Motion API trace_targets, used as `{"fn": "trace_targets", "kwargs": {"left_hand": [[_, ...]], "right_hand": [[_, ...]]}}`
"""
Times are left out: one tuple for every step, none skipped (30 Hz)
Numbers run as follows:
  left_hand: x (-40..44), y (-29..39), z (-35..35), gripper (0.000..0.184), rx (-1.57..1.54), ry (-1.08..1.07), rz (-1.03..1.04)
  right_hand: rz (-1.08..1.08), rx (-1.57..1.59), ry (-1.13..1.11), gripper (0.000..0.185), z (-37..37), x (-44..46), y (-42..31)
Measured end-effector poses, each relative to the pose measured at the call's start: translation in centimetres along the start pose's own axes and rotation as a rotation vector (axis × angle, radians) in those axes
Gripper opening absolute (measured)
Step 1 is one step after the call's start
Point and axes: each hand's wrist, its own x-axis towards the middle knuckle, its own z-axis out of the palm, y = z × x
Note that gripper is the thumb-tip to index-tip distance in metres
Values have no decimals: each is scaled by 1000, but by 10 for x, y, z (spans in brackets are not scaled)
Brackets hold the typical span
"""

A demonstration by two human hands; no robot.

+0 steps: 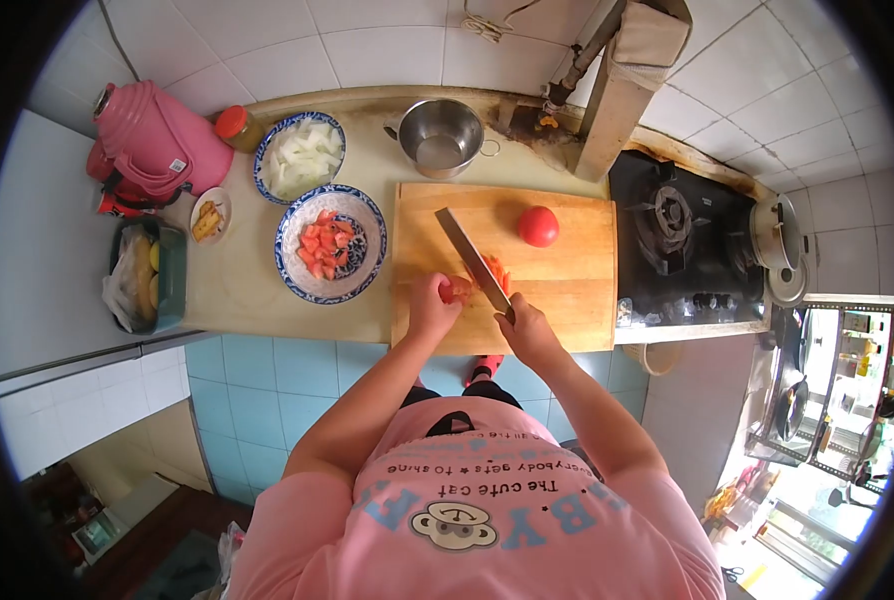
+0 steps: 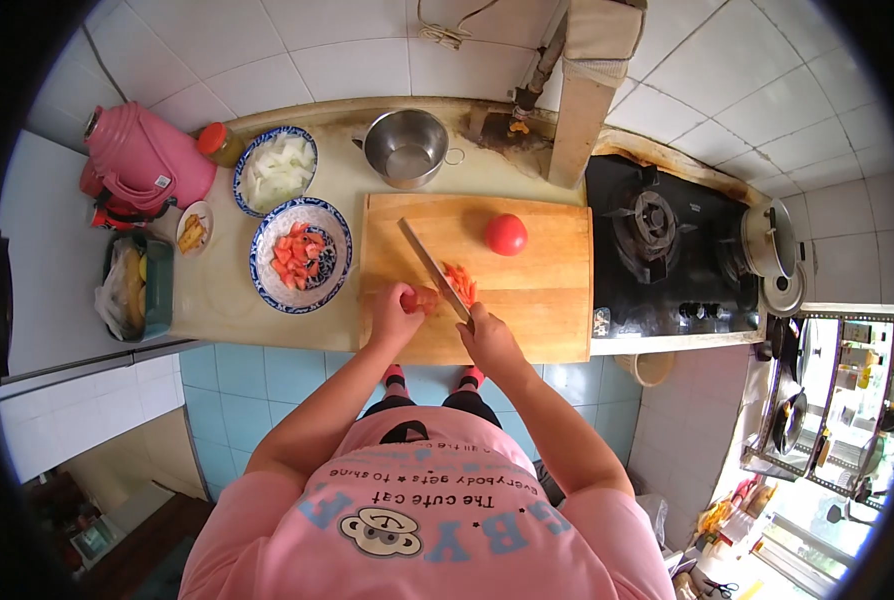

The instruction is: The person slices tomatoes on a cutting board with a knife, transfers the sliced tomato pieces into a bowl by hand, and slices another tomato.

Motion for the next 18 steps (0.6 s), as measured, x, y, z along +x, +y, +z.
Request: {"fn": "trace_targets", "kwargs": {"left_hand": [[2,10,-5,29,-70,-71,-108],[4,19,-8,28,-141,-144,-215],[2,15,-3,28,-142,-149,-213],[-1,7,4,27,-97,-120,-179],[-4,-2,11,26,-51,-91,-145],[-2,6,6,26,-50,-93,-144],[2,22,-4,20,-46,-46,-87],[5,34,-11,13,-43,2,-30],[6,36,-11,13,-43,-1,-28],[6,38,-11,11,-98,-22,-50],[8,40,-11,10,-153,-43,-72],[8,40,-10,10,-153,-45,-71],[8,40,-9,8,-142,-45,-84],[8,41,-8,7,-132,-45,-96],[8,42,-9,7,-132,-48,-94],[8,42,-9,5,-135,-43,-111],[8,43,-10,4,-137,-39,-129],[8,44,-11,4,-137,-42,-129]], "right_hand": [[-24,-42,-13,26,-6,-7,-3],[-20,-42,-9,26,-12,-15,-7],[-31,-107,-33,26,-19,-23,-13],[-43,-172,-57,25,-23,-29,-17],[-41,-171,-55,25,-25,-34,-18],[-35,-193,-79,25,-26,-40,-19],[-30,-214,-103,24,-26,-43,-19],[-28,-213,-101,24,-24,-46,-17],[-41,-225,-94,24,-22,-48,-14],[-54,-236,-87,24,-21,-49,-12],[-51,-235,-85,24,-20,-50,-9],[-47,-230,-89,23,-19,-49,-9],[-42,-224,-93,22,-18,-48,-8],[-39,-222,-92,22,-16,-48,-7],[-40,-226,-94,22,-15,-46,-6],[-42,-230,-97,22,-14,-44,-7],[-40,-229,-96,22,-13,-42,-7],[-42,-238,-101,21,-13,-40,-11]]}}
